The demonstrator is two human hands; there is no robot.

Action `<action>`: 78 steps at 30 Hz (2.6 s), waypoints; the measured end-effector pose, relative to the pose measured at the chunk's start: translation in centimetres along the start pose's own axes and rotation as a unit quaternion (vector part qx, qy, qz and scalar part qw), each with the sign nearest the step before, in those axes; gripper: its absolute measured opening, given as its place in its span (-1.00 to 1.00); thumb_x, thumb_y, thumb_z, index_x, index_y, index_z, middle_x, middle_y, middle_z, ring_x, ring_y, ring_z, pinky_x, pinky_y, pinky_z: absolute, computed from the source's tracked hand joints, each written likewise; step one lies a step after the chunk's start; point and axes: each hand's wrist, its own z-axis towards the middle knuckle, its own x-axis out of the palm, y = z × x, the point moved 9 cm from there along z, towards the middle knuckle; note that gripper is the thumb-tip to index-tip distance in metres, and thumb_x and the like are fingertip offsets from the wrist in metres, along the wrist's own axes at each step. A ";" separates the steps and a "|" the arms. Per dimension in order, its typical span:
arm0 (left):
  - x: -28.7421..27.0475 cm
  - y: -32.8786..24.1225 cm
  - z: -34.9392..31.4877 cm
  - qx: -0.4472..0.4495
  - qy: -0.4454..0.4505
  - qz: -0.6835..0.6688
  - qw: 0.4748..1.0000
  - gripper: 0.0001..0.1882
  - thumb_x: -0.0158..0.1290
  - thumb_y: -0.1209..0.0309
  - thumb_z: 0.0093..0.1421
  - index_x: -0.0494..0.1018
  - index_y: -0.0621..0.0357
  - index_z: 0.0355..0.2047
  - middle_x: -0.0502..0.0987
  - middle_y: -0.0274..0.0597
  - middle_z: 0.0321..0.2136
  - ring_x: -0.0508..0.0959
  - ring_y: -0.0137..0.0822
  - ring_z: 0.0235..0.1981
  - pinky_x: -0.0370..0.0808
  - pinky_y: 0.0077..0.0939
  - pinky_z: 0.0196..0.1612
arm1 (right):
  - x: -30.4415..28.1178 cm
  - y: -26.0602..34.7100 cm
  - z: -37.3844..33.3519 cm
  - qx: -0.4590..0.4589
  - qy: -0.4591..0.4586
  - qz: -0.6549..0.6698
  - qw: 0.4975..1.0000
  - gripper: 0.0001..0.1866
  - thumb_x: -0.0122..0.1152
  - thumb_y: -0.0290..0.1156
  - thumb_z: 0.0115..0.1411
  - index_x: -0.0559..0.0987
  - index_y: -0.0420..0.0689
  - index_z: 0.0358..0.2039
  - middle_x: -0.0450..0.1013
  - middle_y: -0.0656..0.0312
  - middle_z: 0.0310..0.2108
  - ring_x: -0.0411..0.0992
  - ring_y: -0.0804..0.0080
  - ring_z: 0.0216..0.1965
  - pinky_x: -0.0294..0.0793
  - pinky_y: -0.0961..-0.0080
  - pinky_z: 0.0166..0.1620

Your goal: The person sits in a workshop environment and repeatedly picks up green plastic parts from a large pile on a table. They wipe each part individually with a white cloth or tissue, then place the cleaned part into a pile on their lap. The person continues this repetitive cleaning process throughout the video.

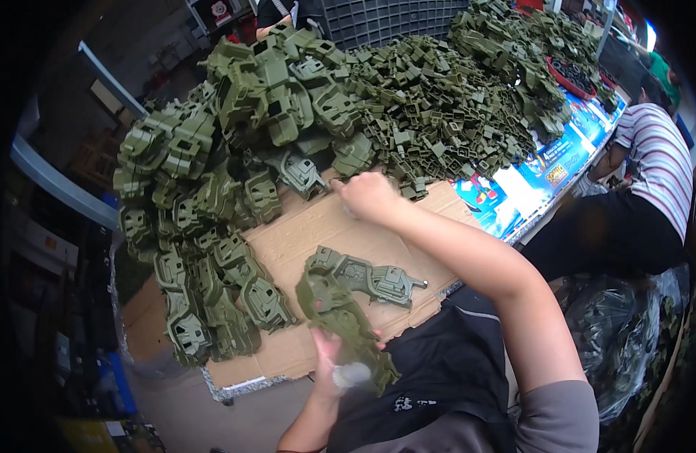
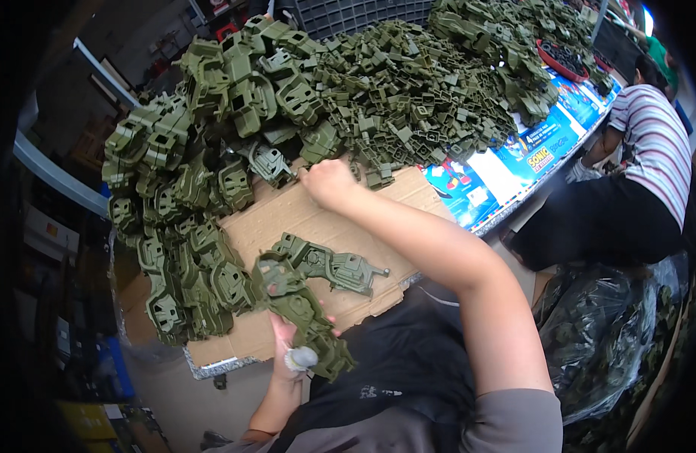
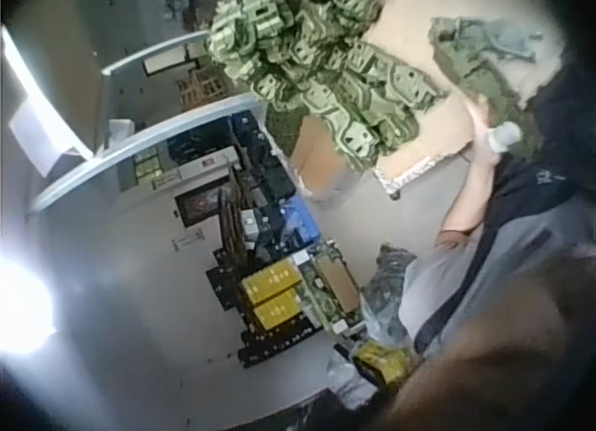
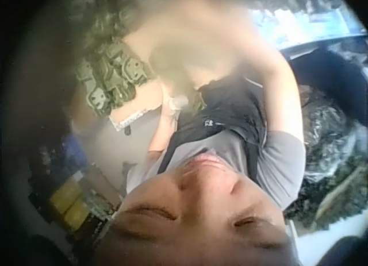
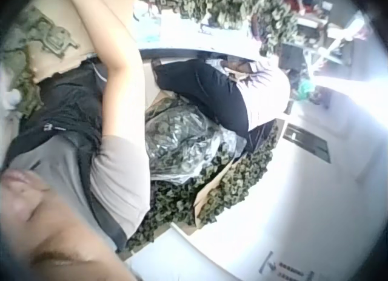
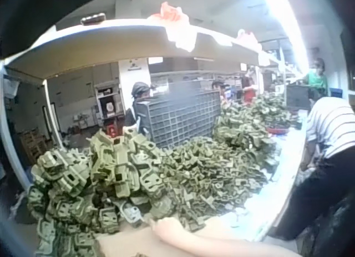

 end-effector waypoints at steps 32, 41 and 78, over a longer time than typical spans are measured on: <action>-1.7 1.3 -0.1 -0.023 -0.016 0.076 0.997 0.06 0.13 0.59 -0.05 -0.42 -0.13 0.22 0.25 0.07 -0.03 0.45 -0.03 -0.12 0.48 -0.23 -0.13 | -11.6 -9.3 -4.8 0.043 -0.314 0.119 0.941 -0.66 0.14 -0.34 -0.03 0.35 -0.17 -0.24 0.27 0.04 -0.19 0.27 0.07 -0.13 0.30 0.24 -0.07; -0.9 1.9 0.6 -0.035 -0.026 0.059 0.997 -0.28 -0.01 0.52 0.14 -0.23 -0.05 0.14 0.26 0.04 -0.03 0.49 -0.01 -0.17 0.51 -0.21 -0.18 | -9.0 -13.4 2.5 0.112 -0.245 -0.019 0.963 -0.44 0.04 0.08 0.05 0.34 0.16 0.05 0.35 0.00 -0.10 0.19 0.00 0.08 -0.06 -0.07 0.17; -1.9 2.9 -0.1 -0.129 0.027 0.076 0.988 -0.22 0.00 -0.08 0.08 0.19 0.36 0.06 0.40 0.05 -0.09 0.49 -0.07 -0.18 0.48 -0.09 -0.12 | -3.9 -0.4 -12.9 -0.101 -0.211 -0.017 0.972 -0.90 0.01 -0.34 -0.03 0.40 -0.03 -0.45 0.32 0.26 -0.35 0.26 0.34 -0.25 0.23 0.43 -0.25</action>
